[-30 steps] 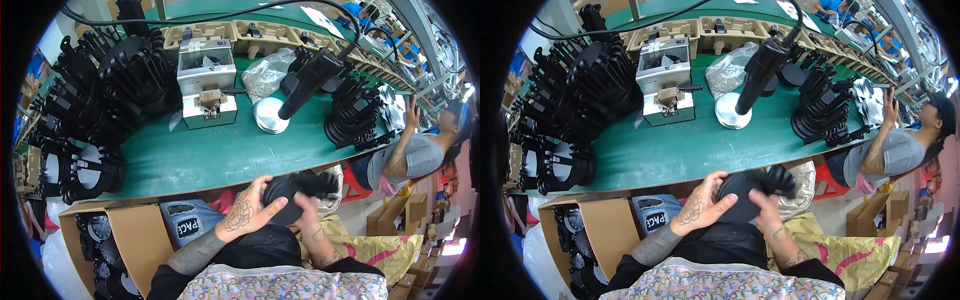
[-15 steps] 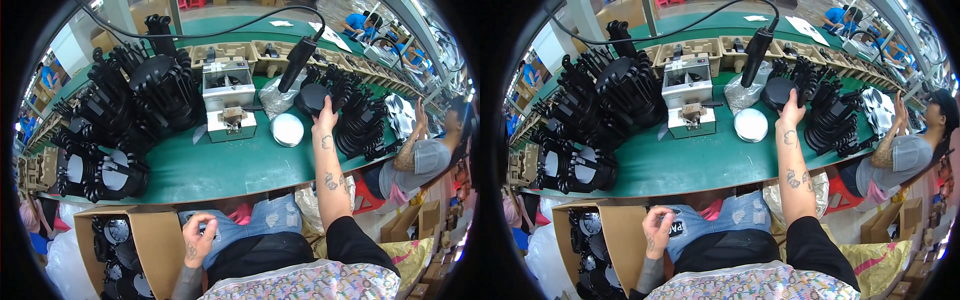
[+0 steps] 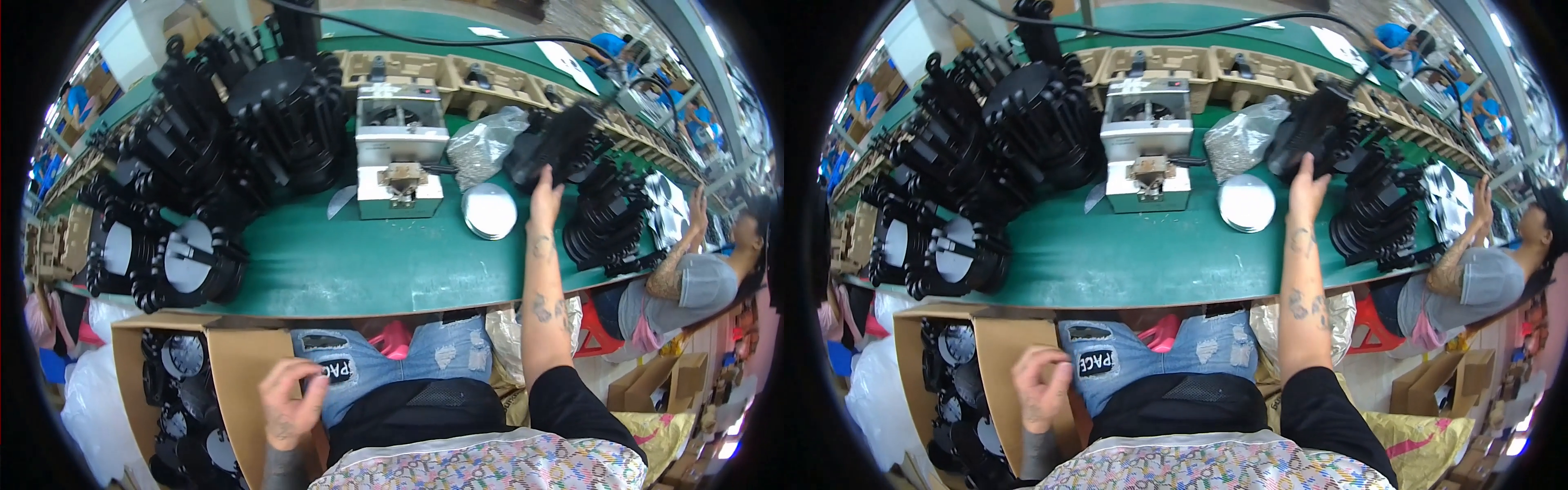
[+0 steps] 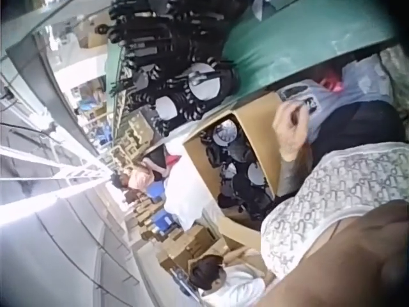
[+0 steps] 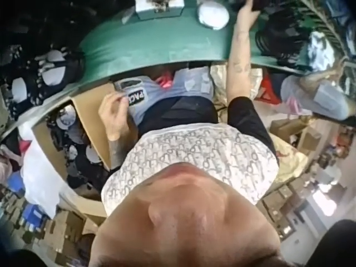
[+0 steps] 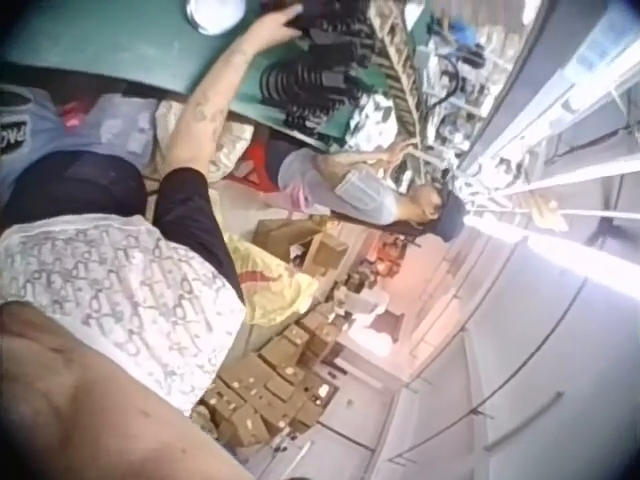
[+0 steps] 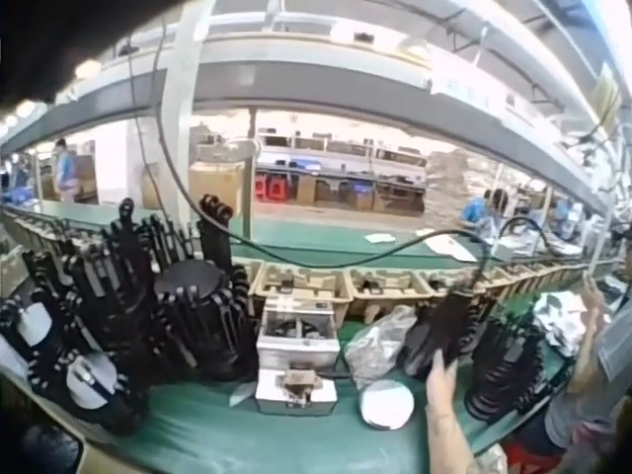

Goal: The person assembles components by attaching white circular plates to black plastic bases with screws, using an electric screwdriver.

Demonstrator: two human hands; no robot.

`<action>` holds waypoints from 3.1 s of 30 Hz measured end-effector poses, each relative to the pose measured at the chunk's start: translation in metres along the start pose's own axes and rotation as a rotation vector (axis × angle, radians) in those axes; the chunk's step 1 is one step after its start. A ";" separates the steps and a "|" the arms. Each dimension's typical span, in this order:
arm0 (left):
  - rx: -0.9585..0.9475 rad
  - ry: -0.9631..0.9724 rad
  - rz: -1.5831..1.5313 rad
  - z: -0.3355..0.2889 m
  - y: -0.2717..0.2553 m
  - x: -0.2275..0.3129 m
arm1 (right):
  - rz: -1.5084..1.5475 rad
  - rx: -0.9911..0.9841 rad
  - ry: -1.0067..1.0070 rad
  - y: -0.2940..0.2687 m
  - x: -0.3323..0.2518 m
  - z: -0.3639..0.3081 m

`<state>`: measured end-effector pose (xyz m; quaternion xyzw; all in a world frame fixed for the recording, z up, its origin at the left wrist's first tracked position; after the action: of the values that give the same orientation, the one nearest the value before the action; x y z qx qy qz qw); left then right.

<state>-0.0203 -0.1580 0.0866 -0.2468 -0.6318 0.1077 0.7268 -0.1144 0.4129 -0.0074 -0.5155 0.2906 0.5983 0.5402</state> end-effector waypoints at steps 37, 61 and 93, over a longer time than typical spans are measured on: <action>-0.083 -1.114 0.619 -0.135 -0.195 -0.218 | -0.101 -0.214 -0.255 -0.078 0.017 -0.045; 0.045 -1.008 0.947 -0.151 -0.167 -0.208 | -0.090 -0.316 -0.262 -0.071 0.020 -0.046; 0.332 -1.105 0.114 -0.074 -0.229 -0.208 | -0.120 -0.415 -0.303 -0.065 0.023 -0.050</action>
<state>-0.0206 -0.4675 0.0142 -0.0700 -0.8778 0.3572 0.3112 -0.0352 0.3916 -0.0299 -0.5360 0.0463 0.6824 0.4948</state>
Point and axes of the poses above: each hand's wrist, its own z-axis towards the middle knuckle, its own y-axis out of the palm, x = y × z, the point moved 6 cm from there along z, towards the middle knuckle, and after that the axes turned 11 degrees about -y, right-handed, at the moved point
